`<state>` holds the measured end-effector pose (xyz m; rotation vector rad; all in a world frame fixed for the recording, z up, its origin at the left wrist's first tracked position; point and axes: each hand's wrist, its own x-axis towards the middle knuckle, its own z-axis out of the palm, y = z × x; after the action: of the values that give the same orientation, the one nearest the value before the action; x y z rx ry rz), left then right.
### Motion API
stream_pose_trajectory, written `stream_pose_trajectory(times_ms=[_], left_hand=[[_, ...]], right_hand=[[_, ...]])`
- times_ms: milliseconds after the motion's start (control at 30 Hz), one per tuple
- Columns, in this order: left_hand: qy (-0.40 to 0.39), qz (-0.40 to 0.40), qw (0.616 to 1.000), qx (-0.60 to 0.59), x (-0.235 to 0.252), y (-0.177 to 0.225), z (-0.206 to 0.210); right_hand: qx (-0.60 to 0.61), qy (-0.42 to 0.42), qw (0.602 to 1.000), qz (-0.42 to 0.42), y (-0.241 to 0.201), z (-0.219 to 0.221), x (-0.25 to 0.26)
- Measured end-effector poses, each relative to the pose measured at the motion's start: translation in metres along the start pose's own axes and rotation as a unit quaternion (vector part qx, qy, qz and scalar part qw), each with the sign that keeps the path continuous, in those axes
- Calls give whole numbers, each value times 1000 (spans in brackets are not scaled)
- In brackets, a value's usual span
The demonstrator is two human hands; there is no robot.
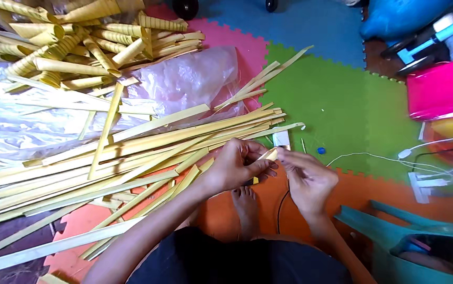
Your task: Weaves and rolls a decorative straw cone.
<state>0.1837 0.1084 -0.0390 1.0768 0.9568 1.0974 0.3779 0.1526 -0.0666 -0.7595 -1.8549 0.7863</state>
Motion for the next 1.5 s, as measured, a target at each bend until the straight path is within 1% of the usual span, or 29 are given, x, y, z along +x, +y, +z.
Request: stream_pose_trajectory(times_ms=[67,100,133,200,267,333,367,433,533,600,667,733,767,833,867,933,1000,1067,1100,1133,1167,1200,1233,1300,1333,1367,1400,1467,1500], left_hand=[[32,8,999,37,2,-3,4],[47,4,998,46,4,-3,7],[59,-11,997,52,5,-2,9],[68,-57,995,53,6,2,8],[62,-89,992,62,5,5,2],[37,-75,994,71,3,3,-4],[15,-60,996,68,1,3,-7],[-4,-39,997,69,0,0,-11],[15,-16,993,116,1,-4,-4],[9,-31,992,119,3,-3,0],[-39,-88,995,40,3,2,-3],[-95,-158,980,-77,1,3,-8],[-101,-168,976,-93,0,1,-9],[-79,-139,986,-42,1,-4,-9],[-56,-117,992,0,3,-8,-9],[-28,-86,994,56,5,-7,-8],[-40,-61,994,77,4,-4,-8],[-42,-16,990,130,5,-5,-7],[-26,4,985,173,5,-5,-4],[-3,21,975,221,7,-4,0],[15,35,964,264,8,-4,2],[24,40,957,288,9,-4,3],[29,41,954,295,10,-3,3],[26,27,957,287,11,-2,3],[24,18,960,279,12,-2,3],[23,10,962,271,12,-1,2],[20,4,966,260,12,-1,1],[-13,-4,975,223,12,-1,-4],[-32,-3,978,207,12,-3,-7]], right_hand=[[80,-31,991,101,-5,0,10],[94,-22,988,118,-7,3,12],[71,-1,992,104,-7,7,11],[-42,31,999,14,-5,12,5],[-132,29,988,-75,-3,18,-4],[-138,1,985,-104,-1,19,-7],[-122,-16,988,-92,-1,16,-5],[-69,-51,996,-29,-4,8,4],[-25,-108,990,88,-6,-2,19],[-10,-124,983,138,-5,0,23],[21,-105,985,136,-3,0,21],[67,-93,986,117,-2,0,14],[87,-91,986,111,-1,0,11],[139,-90,977,132,1,-1,5],[182,-89,965,166,1,-1,2],[270,-68,923,267,-4,0,-2],[356,-17,849,389,-12,1,-2],[432,13,756,492,-19,2,0],[466,17,712,525,-21,3,-1],[495,12,679,543,-21,3,-4],[505,2,665,550,-22,4,-6],[486,-11,680,548,-24,6,-7],[444,-15,717,536,-26,8,-7],[337,-3,813,474,-26,13,-11],[304,14,844,442,-23,14,-13],[301,24,855,422,-19,13,-14],[315,33,854,413,-17,12,-13],[344,36,831,436,-16,8,-10],[362,34,809,463,-17,5,-8]])
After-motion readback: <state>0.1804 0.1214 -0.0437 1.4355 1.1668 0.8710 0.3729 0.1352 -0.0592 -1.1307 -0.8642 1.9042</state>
